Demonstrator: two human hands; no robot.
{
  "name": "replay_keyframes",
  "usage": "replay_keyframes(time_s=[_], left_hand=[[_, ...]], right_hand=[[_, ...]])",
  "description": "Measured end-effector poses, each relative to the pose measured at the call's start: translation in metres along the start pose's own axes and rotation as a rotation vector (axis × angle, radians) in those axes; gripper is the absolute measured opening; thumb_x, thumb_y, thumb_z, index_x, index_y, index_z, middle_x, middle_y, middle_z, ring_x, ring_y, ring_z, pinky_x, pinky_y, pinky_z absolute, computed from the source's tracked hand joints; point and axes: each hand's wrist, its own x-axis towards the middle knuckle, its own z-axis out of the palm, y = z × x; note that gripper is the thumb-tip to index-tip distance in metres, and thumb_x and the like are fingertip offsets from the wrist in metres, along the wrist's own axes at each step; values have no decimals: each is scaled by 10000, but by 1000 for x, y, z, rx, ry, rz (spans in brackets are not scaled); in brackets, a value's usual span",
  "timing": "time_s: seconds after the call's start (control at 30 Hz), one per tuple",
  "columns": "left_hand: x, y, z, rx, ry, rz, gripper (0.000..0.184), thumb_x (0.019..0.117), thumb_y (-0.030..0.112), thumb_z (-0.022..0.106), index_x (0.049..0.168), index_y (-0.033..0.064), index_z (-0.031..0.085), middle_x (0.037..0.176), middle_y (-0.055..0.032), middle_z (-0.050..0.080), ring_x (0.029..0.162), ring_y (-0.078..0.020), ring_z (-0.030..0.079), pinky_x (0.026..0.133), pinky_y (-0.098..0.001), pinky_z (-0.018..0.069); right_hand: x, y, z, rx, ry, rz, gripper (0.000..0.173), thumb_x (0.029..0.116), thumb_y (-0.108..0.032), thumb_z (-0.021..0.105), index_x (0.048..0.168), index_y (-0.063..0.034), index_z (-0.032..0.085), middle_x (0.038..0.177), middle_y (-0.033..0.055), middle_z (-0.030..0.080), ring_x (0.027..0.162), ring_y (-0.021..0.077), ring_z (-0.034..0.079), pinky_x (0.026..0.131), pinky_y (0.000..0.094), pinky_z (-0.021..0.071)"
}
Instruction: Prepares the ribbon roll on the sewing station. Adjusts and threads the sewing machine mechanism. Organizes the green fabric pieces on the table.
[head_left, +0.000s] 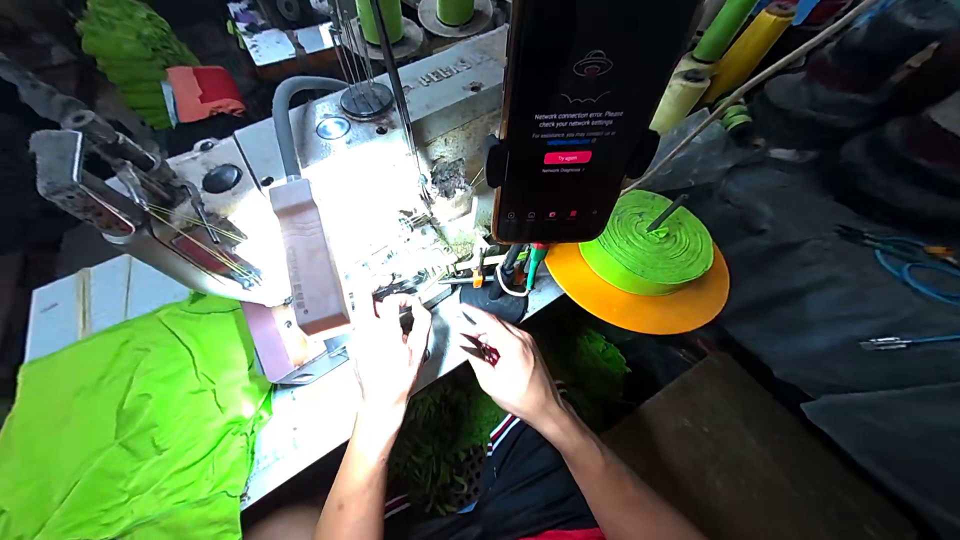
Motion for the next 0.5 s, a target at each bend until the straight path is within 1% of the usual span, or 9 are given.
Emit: replay_keyframes(time_s=[0.07, 0.1, 0.13, 0.2, 0.23, 0.27, 0.33, 0.4, 0.5], left_hand=[[-9, -2, -3, -2, 42, -20, 304, 951, 357, 630, 956, 66, 721, 1286, -162, 624, 844, -240, 675, 678, -421, 556], [-12, -3, -4, 4, 67, -17, 294, 948, 343, 631, 946, 64, 724, 1201, -157, 656, 803, -229, 673, 654, -405, 550], [-16, -4, -5, 9, 97, -5, 284, 943, 331, 631, 932, 65, 731, 1068, -144, 688, 747, -218, 661, 620, -381, 536], [-22, -8, -10, 10, 81, -6, 285, 957, 335, 617, 948, 77, 738, 1021, -119, 680, 726, -179, 633, 622, -328, 530], [-24, -11, -11, 10, 83, -4, 278, 950, 334, 623, 940, 83, 742, 954, -108, 674, 692, -168, 615, 602, -318, 516], [-27, -14, -12, 5, 76, -4, 273, 952, 332, 623, 941, 85, 742, 948, -99, 663, 683, -153, 604, 597, -304, 512], [-34, -20, -15, -28, 60, -4, 243, 952, 308, 624, 951, 93, 738, 1023, -72, 659, 704, -100, 595, 606, -255, 507], [-40, -25, -17, -68, 72, 2, 233, 955, 281, 632, 953, 75, 741, 1047, -76, 671, 713, -79, 601, 613, -231, 510], [-48, -30, -18, -136, 125, -9, 207, 952, 223, 653, 966, 31, 729, 964, -90, 680, 735, -79, 612, 646, -217, 524]], right_hand=[[15, -3, 10, 47, -3, 33, 503, 944, -261, 697, 1406, -78, 621, 1070, 39, 748, 917, 102, 699, 862, 309, 587], [22, -4, 15, 66, -13, 55, 538, 953, -289, 701, 1442, -94, 590, 1082, 36, 746, 931, 104, 698, 877, 319, 584], [27, -4, 20, 75, -12, 65, 566, 947, -293, 709, 1459, -98, 569, 1078, 40, 745, 935, 115, 700, 884, 334, 585], [33, -6, 26, 71, -5, 90, 577, 929, -288, 720, 1454, -109, 560, 1035, 46, 738, 916, 140, 696, 872, 367, 581], [35, -6, 27, 69, 2, 90, 567, 920, -283, 720, 1437, -108, 566, 1011, 48, 735, 901, 150, 694, 856, 382, 579], [36, -6, 28, 70, 4, 85, 549, 919, -274, 717, 1423, -112, 571, 994, 38, 731, 889, 146, 691, 846, 379, 581], [36, -6, 29, 78, 4, 79, 533, 911, -244, 721, 1409, -121, 574, 964, 25, 719, 853, 139, 677, 819, 372, 580], [36, -5, 30, 77, -2, 90, 555, 897, -202, 725, 1421, -124, 559, 952, 20, 708, 818, 142, 664, 794, 375, 579], [34, -4, 33, 68, 35, 87, 590, 886, -187, 731, 1438, -114, 535, 969, 21, 722, 841, 147, 682, 805, 383, 588]])
